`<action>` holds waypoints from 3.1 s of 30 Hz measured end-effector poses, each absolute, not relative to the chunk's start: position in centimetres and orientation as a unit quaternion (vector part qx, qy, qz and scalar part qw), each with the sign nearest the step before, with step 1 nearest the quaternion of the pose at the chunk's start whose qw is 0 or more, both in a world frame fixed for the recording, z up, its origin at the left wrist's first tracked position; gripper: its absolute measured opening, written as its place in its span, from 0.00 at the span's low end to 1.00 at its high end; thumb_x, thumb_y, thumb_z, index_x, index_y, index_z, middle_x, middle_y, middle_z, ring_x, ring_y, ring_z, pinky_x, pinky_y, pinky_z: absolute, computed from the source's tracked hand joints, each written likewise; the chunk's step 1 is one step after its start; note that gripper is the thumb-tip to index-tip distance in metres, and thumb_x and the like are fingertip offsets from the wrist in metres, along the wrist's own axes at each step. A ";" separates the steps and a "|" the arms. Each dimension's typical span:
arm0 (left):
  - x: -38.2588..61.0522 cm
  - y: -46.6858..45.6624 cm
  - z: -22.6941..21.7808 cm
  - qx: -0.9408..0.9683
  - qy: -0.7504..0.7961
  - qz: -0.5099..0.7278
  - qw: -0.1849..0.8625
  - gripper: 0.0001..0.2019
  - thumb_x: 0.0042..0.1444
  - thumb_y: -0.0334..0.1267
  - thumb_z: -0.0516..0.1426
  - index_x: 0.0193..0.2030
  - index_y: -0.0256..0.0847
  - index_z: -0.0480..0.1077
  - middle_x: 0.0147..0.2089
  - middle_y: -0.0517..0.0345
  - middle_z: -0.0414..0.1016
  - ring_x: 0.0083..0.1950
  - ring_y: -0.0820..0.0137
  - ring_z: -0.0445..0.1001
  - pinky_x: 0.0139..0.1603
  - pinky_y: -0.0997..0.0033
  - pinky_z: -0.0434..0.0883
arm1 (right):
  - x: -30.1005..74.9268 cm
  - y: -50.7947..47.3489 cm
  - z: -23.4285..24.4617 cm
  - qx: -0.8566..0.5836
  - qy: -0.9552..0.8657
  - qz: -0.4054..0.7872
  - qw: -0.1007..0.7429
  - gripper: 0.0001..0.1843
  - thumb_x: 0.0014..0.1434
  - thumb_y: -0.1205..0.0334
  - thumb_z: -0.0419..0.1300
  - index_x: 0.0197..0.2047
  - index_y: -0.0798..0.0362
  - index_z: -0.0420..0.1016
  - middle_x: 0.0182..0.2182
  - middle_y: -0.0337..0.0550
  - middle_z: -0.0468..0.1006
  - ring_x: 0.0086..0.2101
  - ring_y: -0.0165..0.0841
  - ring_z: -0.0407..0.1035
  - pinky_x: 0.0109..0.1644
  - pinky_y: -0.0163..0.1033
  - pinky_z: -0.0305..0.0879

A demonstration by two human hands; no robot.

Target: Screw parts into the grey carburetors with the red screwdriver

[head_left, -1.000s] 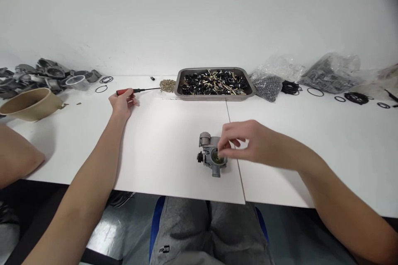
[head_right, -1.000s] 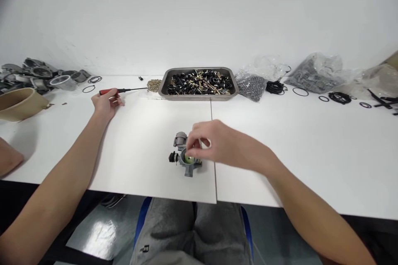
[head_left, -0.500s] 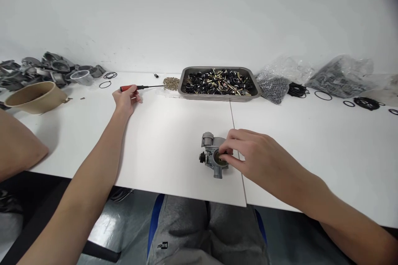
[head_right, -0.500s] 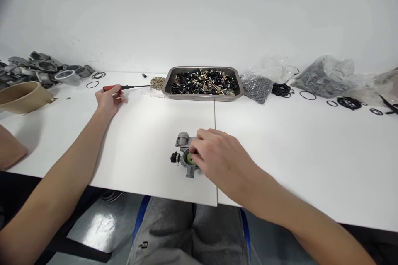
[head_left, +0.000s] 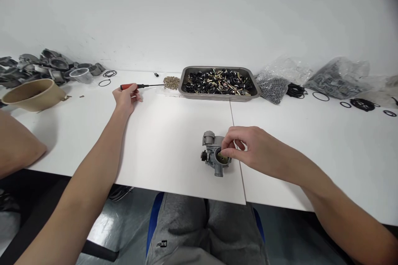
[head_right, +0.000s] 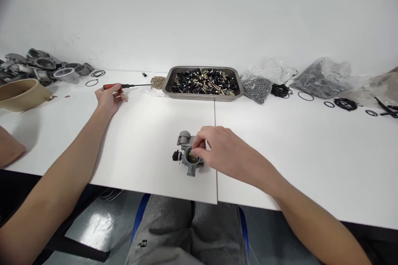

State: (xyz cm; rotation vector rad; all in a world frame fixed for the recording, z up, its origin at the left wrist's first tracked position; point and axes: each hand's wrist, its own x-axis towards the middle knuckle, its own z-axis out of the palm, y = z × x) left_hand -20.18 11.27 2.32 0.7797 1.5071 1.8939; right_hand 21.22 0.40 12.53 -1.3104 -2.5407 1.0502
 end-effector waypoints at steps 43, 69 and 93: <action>-20.4 11.2 2.1 0.298 0.576 0.699 0.301 0.13 0.39 0.36 0.63 0.30 0.35 0.65 0.22 0.63 0.65 0.18 0.75 0.65 0.17 0.72 0.67 | 21.0 3.7 11.3 -0.273 -0.816 0.507 0.051 0.12 0.56 0.56 0.64 0.42 0.52 0.75 0.33 0.39 0.68 0.32 0.29 0.59 0.37 0.37 0.56; -20.3 10.7 2.7 0.303 0.557 0.712 0.300 0.17 0.36 0.42 0.65 0.30 0.36 0.65 0.25 0.61 0.67 0.20 0.75 0.67 0.19 0.70 0.67 | 20.0 7.5 3.6 -0.297 -0.519 0.729 0.334 0.17 0.56 0.52 0.67 0.34 0.54 0.67 0.21 0.30 0.60 0.23 0.24 0.53 0.30 0.36 0.50; -8.1 7.4 6.7 0.446 0.457 0.609 0.472 0.11 0.48 0.44 0.63 0.36 0.40 0.74 0.27 0.58 0.66 0.21 0.76 0.64 0.22 0.69 0.64 | 20.0 7.7 3.2 -0.407 -0.657 0.454 0.443 0.15 0.57 0.52 0.63 0.40 0.55 0.73 0.24 0.33 0.61 0.25 0.26 0.55 0.29 0.36 0.51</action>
